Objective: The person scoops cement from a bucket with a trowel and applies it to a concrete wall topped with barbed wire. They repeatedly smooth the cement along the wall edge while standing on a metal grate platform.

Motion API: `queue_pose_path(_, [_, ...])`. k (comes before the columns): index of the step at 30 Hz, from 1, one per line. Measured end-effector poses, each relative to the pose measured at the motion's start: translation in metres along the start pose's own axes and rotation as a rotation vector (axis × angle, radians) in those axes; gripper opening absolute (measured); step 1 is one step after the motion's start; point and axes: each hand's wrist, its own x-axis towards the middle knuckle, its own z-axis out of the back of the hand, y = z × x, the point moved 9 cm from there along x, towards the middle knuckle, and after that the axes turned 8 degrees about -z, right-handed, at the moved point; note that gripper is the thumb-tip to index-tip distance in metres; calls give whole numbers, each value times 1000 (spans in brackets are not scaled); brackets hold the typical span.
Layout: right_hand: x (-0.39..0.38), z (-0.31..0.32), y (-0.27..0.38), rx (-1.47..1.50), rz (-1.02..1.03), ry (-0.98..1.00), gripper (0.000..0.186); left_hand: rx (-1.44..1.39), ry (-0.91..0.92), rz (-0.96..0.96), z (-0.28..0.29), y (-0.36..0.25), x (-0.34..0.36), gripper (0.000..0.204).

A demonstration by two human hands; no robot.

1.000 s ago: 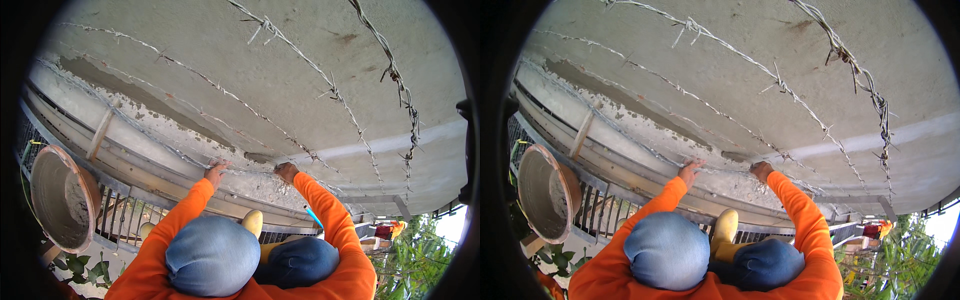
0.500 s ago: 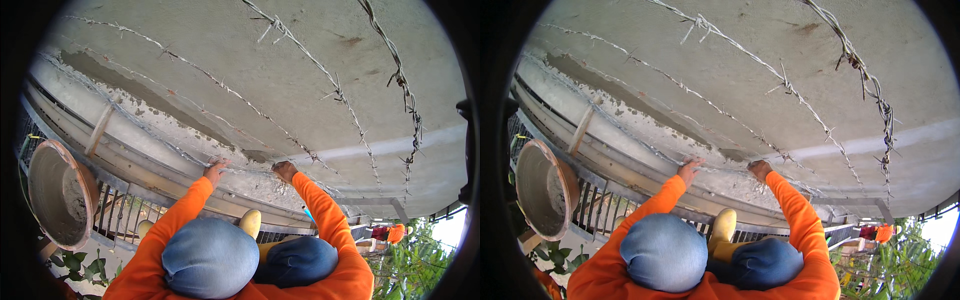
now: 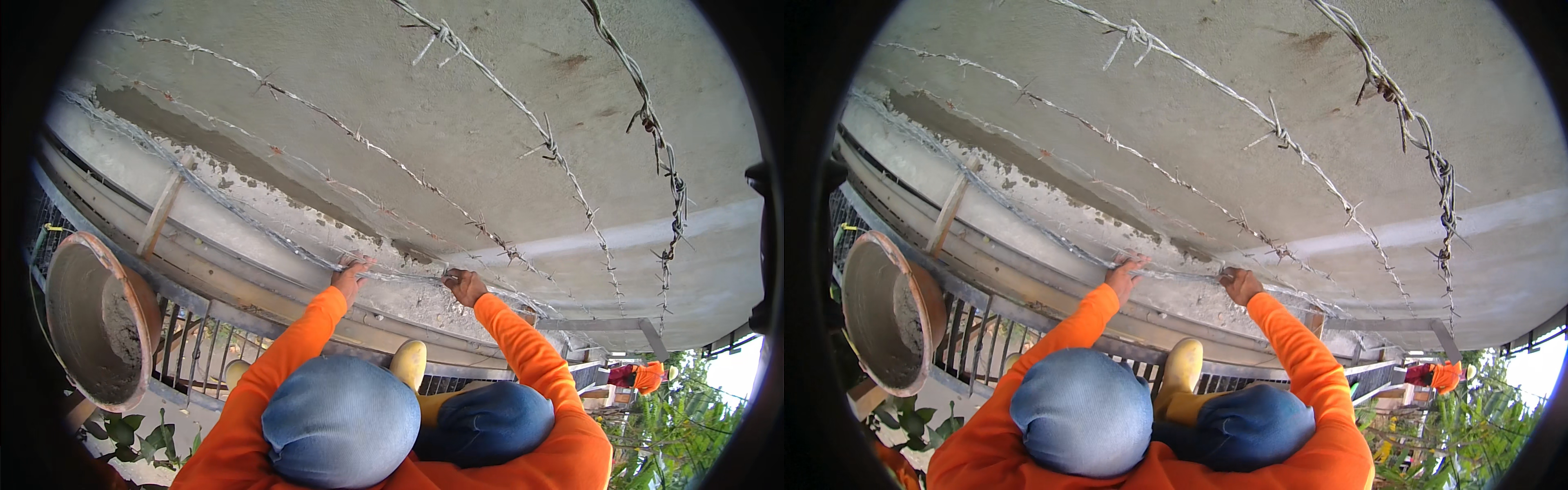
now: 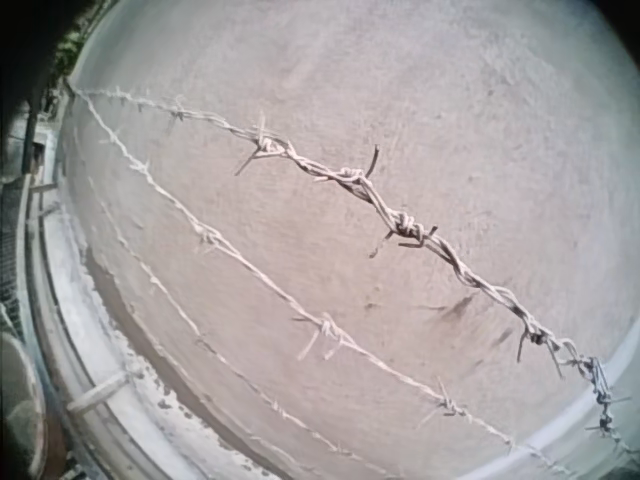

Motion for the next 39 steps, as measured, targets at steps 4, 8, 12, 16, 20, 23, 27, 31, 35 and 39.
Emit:
queue_pose_path(4, [-31,31,1,-318,-42,-26,38,-1,-15,-10,-1,-1,0,46])
queue_pose_path(8, [-30,34,0,-550,-73,-34,32,-29,-21,-1,-2,-1,-2,42])
queue_pose_path(12, [-31,25,17,-541,35,-205,33,-17,-22,-20,-3,-4,-4,40])
queue_pose_path(16, [-37,18,10,-423,-44,-159,30,-20,-45,-8,-1,-3,-3,40])
queue_pose_path(20, [-33,24,-2,-294,-17,-129,32,-50,-24,-10,-1,-1,0,41])
queue_pose_path(23, [-19,28,-17,-122,33,-107,35,-36,-1,1,-1,0,0,43])
queue_pose_path(27, [-8,31,-36,-21,50,-104,36,-24,-4,22,-1,0,-1,46])
queue_pose_path(31, [-31,31,-41,5,49,-165,34,-19,2,12,-1,-1,0,48])
queue_pose_path(35, [-41,26,-34,-207,-7,-30,37,-35,-16,15,0,2,2,46])
queue_pose_path(39, [-22,26,-9,-409,-111,-5,37,-19,-9,0,-1,1,1,44])
